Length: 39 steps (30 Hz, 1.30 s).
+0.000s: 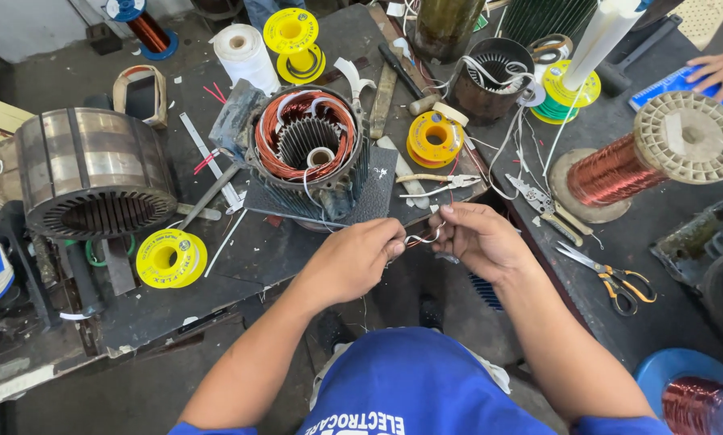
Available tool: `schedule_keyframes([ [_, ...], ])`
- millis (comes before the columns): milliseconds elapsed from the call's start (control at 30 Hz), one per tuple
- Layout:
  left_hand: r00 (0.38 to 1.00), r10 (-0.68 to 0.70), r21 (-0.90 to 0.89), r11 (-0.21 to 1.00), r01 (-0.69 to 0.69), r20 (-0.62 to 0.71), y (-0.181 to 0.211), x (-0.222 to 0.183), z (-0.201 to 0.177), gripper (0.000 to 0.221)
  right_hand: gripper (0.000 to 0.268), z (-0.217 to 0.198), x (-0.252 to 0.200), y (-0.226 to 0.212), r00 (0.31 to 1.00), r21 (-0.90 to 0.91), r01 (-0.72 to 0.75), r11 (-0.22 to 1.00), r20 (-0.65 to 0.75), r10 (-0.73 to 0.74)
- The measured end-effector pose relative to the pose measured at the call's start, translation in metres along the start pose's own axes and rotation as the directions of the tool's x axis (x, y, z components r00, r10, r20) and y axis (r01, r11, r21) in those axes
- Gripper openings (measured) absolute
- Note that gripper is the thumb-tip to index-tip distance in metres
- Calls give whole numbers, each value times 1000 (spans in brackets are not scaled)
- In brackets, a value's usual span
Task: Repairing an electric motor stator by stripping and connecting copper wires
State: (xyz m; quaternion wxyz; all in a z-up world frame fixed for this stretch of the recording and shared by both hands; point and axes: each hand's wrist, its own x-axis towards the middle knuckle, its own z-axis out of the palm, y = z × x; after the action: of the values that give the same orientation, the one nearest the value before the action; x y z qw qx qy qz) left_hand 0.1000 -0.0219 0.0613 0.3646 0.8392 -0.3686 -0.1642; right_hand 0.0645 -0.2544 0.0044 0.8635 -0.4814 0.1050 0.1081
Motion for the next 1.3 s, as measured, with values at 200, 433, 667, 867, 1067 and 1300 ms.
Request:
schedule_keyframes([
  [200,994,39,82,995,-48,104,-2,6,-3,22,26,-15,3,10,998,-108,-40,993,-51,34],
  [433,991,114,252,959,-127,66,-11,12,11,22,56,-32,5,26,969,-232,155,960,-153,-193],
  [667,990,117,161,979,-128,81,-12,17,9,21,10,-15,-16,3,879,-695,293,657,-75,-472],
  [867,985,113,-114,989,-98,130,-16,24,4,22,11,-23,-19,-5,731,-806,512,296,228,-643],
  [1067,973,133,-216,972,-90,191,-20,32,6,22,17,-25,-21,-27,676,-812,580,66,435,-595],
  [1300,951,210,-275,951,-145,225,0,29,4,19,33,-33,-3,-21,912,-440,356,824,357,-203],
])
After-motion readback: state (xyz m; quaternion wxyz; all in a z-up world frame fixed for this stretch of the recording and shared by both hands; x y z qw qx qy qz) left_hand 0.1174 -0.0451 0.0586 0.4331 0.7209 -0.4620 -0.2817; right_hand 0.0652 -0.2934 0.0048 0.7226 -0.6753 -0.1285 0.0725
